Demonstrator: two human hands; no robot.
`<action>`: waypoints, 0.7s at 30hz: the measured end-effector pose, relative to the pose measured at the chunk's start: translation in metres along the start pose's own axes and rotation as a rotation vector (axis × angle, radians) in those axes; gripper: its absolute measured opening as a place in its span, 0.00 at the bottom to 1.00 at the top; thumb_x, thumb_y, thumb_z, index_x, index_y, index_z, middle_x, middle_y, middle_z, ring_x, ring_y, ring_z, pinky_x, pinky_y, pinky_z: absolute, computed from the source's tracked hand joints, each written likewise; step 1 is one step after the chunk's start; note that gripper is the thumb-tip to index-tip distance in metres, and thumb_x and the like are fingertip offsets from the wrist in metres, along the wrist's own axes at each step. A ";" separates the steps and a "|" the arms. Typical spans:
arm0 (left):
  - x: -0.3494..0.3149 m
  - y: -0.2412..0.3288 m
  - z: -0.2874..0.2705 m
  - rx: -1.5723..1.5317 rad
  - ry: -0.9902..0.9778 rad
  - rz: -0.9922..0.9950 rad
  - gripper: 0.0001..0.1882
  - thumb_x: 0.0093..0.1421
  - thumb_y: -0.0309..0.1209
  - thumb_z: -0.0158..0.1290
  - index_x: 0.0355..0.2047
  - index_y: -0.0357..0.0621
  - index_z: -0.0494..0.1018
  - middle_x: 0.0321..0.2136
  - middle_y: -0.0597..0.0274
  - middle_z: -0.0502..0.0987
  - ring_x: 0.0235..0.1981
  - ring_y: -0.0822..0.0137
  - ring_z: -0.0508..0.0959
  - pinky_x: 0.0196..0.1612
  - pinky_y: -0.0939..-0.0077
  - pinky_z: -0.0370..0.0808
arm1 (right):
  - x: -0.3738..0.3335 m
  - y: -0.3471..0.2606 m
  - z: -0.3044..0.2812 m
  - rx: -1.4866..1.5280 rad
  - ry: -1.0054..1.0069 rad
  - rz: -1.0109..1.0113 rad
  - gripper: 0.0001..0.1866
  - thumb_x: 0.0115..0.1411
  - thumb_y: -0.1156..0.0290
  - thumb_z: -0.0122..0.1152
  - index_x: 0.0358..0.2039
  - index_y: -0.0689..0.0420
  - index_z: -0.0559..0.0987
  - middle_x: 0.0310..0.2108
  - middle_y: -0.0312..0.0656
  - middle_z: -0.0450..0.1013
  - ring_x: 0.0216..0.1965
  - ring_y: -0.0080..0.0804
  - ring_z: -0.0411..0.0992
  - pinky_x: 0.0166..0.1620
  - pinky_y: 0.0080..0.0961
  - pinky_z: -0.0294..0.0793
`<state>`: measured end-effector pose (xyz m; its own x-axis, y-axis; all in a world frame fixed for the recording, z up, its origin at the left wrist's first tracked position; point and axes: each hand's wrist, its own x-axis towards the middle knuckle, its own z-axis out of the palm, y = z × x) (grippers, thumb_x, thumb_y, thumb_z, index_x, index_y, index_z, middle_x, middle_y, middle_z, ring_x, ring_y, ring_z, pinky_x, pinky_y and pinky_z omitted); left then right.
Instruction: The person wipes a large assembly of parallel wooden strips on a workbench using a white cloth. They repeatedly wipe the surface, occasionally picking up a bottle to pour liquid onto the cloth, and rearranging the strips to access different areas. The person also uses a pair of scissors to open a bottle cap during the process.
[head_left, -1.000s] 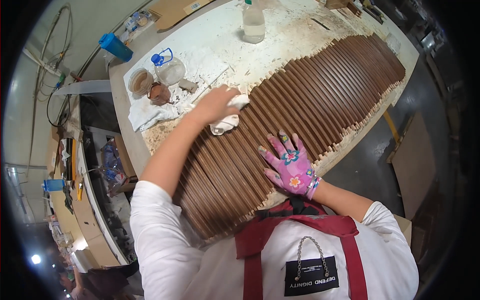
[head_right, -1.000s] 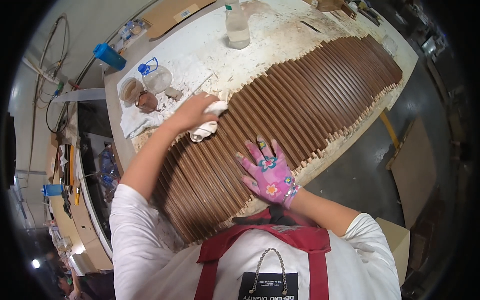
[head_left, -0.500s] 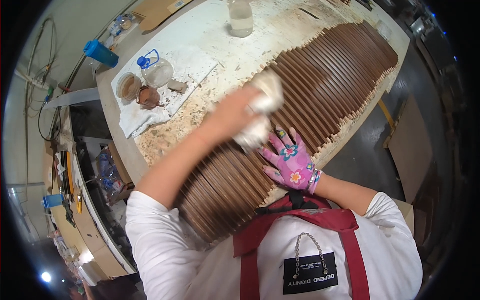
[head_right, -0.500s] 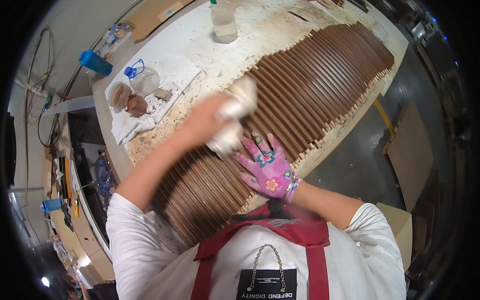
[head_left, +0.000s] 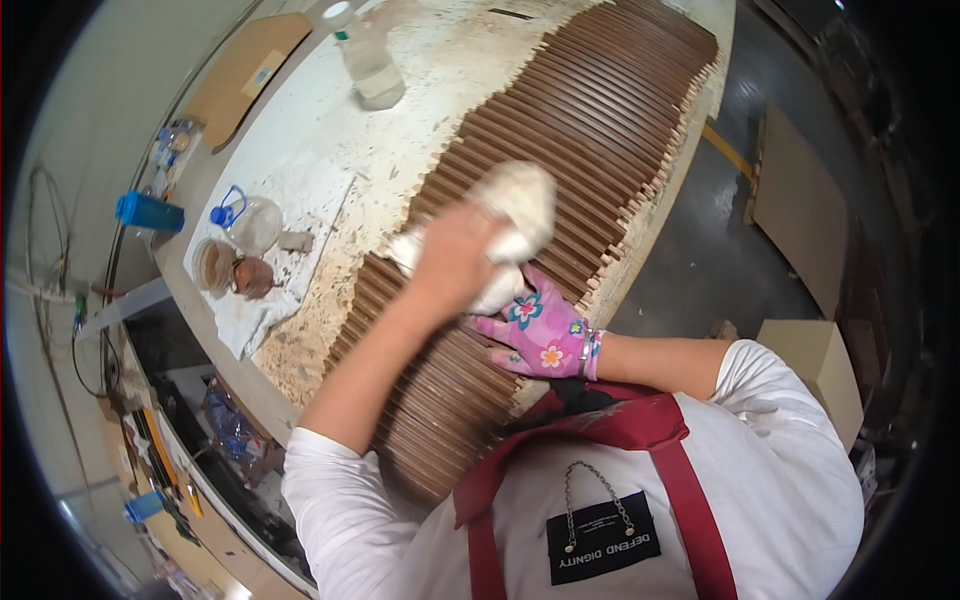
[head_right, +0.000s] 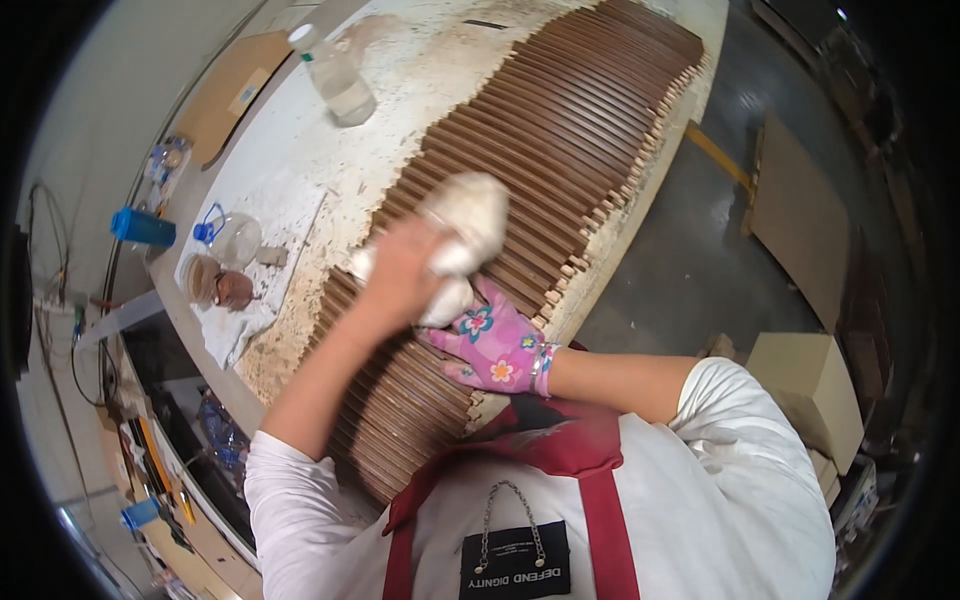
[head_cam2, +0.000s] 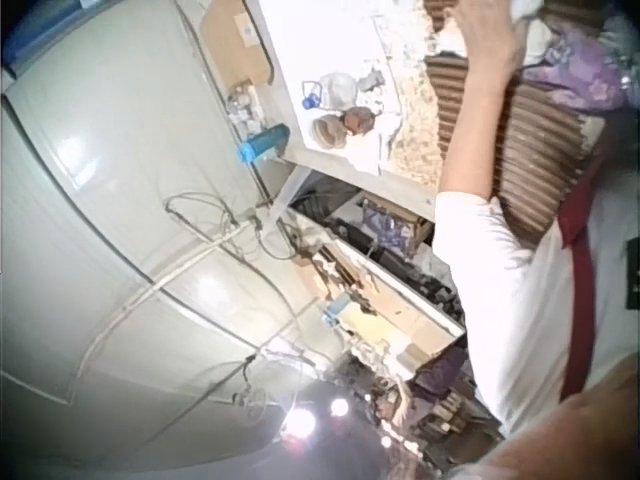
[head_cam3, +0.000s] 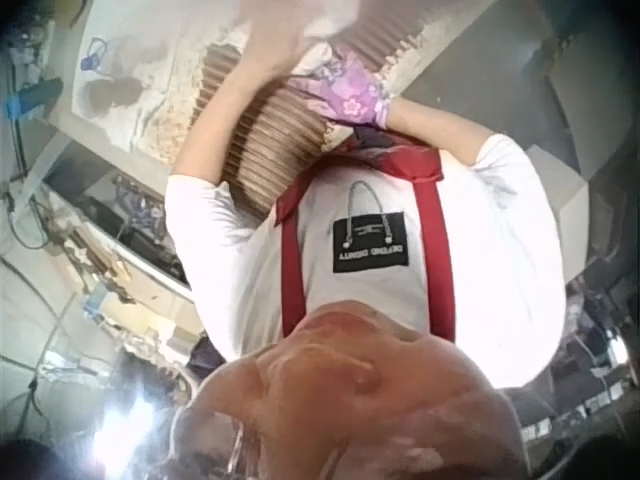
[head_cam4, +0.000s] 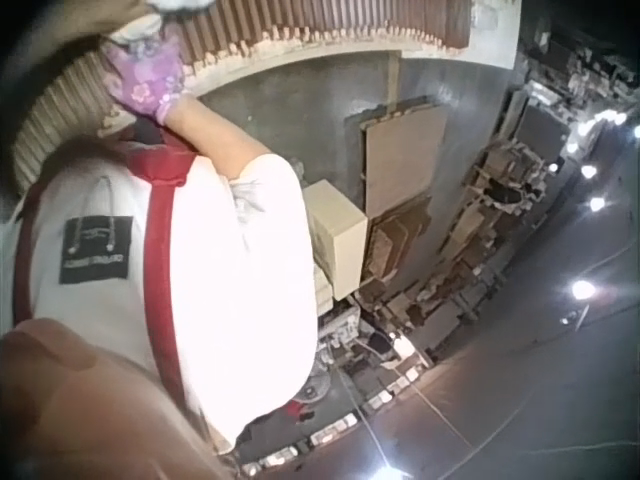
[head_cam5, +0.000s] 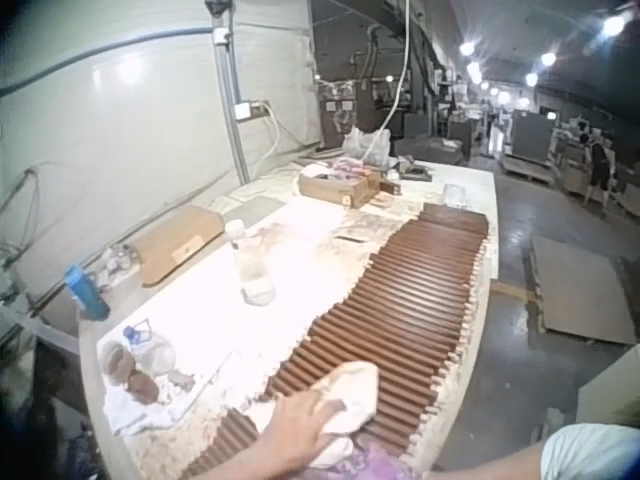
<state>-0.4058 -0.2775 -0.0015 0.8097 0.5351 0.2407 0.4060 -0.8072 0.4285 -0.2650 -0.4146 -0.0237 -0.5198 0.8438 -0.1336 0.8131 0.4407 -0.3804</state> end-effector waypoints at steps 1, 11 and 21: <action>-0.001 -0.015 0.025 0.112 0.026 0.028 0.21 0.52 0.33 0.61 0.47 0.47 0.74 0.47 0.48 0.74 0.52 0.50 0.71 0.58 0.52 0.65 | 0.000 0.003 0.009 0.028 0.097 -0.041 0.28 0.63 0.47 0.43 0.61 0.42 0.68 0.65 0.45 0.60 0.67 0.44 0.54 0.67 0.58 0.41; 0.042 -0.095 -0.034 0.093 0.273 -0.257 0.17 0.57 0.29 0.55 0.48 0.43 0.72 0.43 0.49 0.73 0.45 0.46 0.71 0.49 0.57 0.69 | -0.001 0.008 0.011 -0.013 0.310 -0.095 0.35 0.61 0.44 0.48 0.65 0.47 0.63 0.68 0.47 0.53 0.71 0.53 0.44 0.69 0.55 0.36; 0.070 -0.039 0.052 0.287 0.070 -0.081 0.21 0.55 0.34 0.58 0.50 0.52 0.72 0.53 0.48 0.69 0.54 0.49 0.69 0.54 0.52 0.66 | -0.019 0.054 -0.013 -0.120 0.216 0.181 0.39 0.60 0.36 0.43 0.64 0.49 0.65 0.68 0.47 0.53 0.71 0.52 0.43 0.68 0.54 0.33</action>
<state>-0.3430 -0.2218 -0.0463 0.7430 0.6083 0.2794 0.5790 -0.7934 0.1877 -0.2079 -0.4034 -0.0297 -0.3062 0.9519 0.0128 0.9193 0.2991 -0.2559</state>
